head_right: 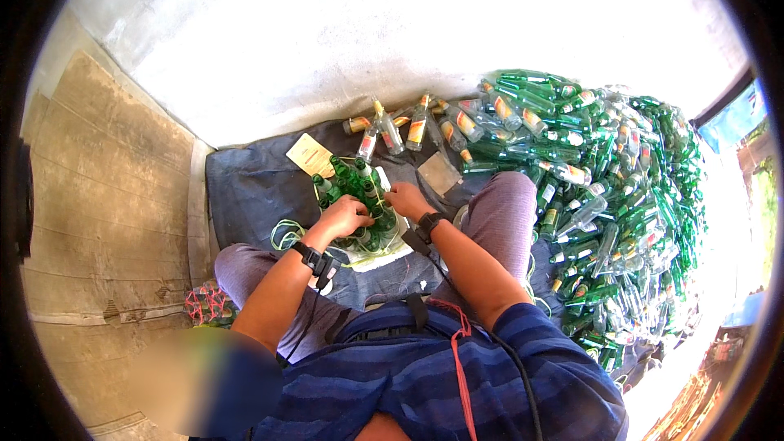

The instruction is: The person sits on a tarp and ties green glass bottles together using a yellow string. They pick up bottles from a pile, arrange them in a small group, and wrap the string around them to secure them.

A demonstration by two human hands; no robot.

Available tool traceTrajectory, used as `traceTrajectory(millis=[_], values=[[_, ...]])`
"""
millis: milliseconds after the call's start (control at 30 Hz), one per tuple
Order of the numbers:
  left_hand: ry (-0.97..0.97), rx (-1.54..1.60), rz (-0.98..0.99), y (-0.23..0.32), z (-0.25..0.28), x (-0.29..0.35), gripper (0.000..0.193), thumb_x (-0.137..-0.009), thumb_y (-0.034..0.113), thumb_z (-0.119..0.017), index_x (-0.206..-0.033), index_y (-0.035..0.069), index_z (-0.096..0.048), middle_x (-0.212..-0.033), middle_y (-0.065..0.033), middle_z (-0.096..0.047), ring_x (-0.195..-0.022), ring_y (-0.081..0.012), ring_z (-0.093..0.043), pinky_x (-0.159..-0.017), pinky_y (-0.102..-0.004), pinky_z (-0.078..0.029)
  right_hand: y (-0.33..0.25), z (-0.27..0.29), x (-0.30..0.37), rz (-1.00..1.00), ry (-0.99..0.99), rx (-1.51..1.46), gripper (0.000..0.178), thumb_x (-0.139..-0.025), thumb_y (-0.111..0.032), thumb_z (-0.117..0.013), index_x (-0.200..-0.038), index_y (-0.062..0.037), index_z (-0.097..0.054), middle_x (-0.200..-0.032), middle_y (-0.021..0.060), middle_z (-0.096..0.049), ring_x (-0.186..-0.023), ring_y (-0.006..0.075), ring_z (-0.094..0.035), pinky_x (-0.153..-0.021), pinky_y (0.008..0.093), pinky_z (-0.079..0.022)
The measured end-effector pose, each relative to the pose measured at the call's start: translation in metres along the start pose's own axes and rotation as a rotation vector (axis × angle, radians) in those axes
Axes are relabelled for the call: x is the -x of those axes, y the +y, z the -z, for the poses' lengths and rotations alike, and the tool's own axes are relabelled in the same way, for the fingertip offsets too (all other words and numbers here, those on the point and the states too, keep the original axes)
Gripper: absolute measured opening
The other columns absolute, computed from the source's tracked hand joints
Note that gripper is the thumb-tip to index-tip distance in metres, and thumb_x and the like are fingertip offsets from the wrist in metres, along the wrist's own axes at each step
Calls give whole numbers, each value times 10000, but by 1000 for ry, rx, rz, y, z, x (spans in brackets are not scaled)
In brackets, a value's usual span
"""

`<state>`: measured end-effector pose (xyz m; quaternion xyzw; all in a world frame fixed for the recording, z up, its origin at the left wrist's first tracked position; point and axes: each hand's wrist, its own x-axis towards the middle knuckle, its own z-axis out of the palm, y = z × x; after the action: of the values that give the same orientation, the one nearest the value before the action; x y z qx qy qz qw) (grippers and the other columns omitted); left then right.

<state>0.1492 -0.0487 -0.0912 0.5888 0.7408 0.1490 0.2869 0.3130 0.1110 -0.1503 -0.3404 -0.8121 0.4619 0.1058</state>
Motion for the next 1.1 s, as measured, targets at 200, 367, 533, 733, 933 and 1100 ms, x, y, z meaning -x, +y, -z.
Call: traceTrajectory(millis=[200, 367, 533, 733, 933, 1100], values=[[34, 5, -123, -15, -7, -2, 289, -801, 352, -767, -955, 108, -779, -1014, -167, -676, -1020, -338, -627, -871, -418, -518, -10, 4, 2, -8, -34, 10, 307, -879, -300, -645, -877, -3, -727, -819, 193, -715, -790, 348, -691, -727, 450, -519], [11, -53, -67, 5, 1, 1, 264, -821, 349, -747, -948, 119, -775, -987, -103, -703, -1085, -284, -597, -885, -396, -523, -7, 3, 6, 56, -45, -59, 319, -909, -293, -629, -978, 13, -686, -897, 203, -713, -782, 337, -679, -723, 439, -521], [2, -52, -20, 12, 5, 5, 261, -821, 349, -745, -956, 128, -776, -1001, -111, -692, -1078, -290, -600, -882, -400, -523, -17, 10, 8, 17, -161, -221, 341, -964, -316, -581, -995, 10, -678, -877, 185, -691, -808, 326, -669, -737, 416, -515], [20, -53, -83, -7, -11, -3, 227, -818, 302, -751, -929, 106, -775, -989, -82, -710, -1070, -299, -597, -899, -384, -510, -18, 19, 7, 145, -180, -55, 373, -983, -344, -574, -994, 13, -679, -867, 172, -694, -803, 284, -672, -734, 400, -512], [16, -72, -123, -5, -8, -3, 227, -816, 298, -752, -929, 103, -778, -975, -79, -716, -1063, -297, -597, -902, -382, -509, -29, 32, 12, 148, -266, -13, 293, -956, -284, -633, -1004, -2, -698, -838, 104, -700, -775, 179, -645, -730, 353, -508], [14, -48, -80, 5, 1, 1, 260, -816, 327, -757, -943, 101, -778, -1015, -146, -686, -1072, -315, -605, -907, -394, -510, -27, 30, 11, 201, -178, 30, 285, -872, -271, -645, -971, -17, -729, -882, 185, -724, -813, 316, -698, -747, 397, -528]])
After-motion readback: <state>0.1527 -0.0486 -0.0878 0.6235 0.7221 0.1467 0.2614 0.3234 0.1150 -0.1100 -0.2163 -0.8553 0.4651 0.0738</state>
